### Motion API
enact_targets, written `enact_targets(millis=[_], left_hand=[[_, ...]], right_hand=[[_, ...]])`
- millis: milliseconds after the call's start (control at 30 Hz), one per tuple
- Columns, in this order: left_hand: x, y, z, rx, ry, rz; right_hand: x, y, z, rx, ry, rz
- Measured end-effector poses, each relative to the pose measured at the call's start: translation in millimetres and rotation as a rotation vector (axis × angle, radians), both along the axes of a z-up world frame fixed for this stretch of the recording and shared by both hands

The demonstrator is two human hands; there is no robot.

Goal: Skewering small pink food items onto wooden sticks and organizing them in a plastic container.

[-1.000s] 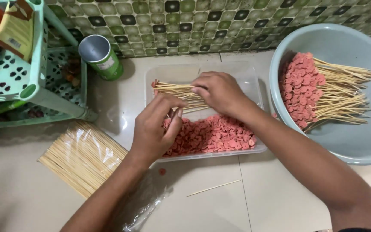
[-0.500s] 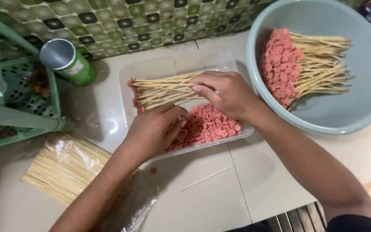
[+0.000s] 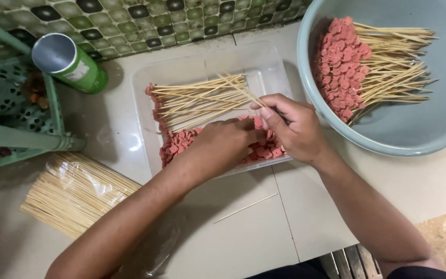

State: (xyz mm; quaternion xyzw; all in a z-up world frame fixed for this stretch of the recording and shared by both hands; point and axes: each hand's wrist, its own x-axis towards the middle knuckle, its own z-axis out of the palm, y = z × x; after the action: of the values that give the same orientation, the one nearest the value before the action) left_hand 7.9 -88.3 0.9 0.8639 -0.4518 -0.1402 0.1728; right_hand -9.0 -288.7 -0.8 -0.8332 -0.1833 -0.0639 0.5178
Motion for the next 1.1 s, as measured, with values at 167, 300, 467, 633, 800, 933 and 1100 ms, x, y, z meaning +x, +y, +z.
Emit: enact_targets(millis=[167, 300, 467, 633, 800, 933, 1100], left_hand=[[2, -2, -5, -0.022, 0.043, -0.009], [3, -4, -10, -0.052, 0.11, -0.006], [4, -6, -13, -0.04, 0.102, -0.006], [4, 0, -14, -0.047, 0.099, 0.021], [6, 5, -6, -0.073, 0.118, 0.047], [7, 5, -3, -0.106, 0.184, 0.041], [7, 12, 2, -0.163, 0.137, 0.078]], right_hand=[[-2, -3, -9, 0.155, 0.051, -0.052], [-2, -5, -12, 0.219, 0.088, -0.07], [-4, -4, -13, 0.197, 0.101, -0.077], [-4, -4, -11, 0.176, 0.075, -0.06], [-3, -1, -8, 0.122, -0.009, -0.038], [-5, 0, -9, 0.13, -0.038, -0.035], [-5, 1, -7, 0.114, -0.067, -0.041]])
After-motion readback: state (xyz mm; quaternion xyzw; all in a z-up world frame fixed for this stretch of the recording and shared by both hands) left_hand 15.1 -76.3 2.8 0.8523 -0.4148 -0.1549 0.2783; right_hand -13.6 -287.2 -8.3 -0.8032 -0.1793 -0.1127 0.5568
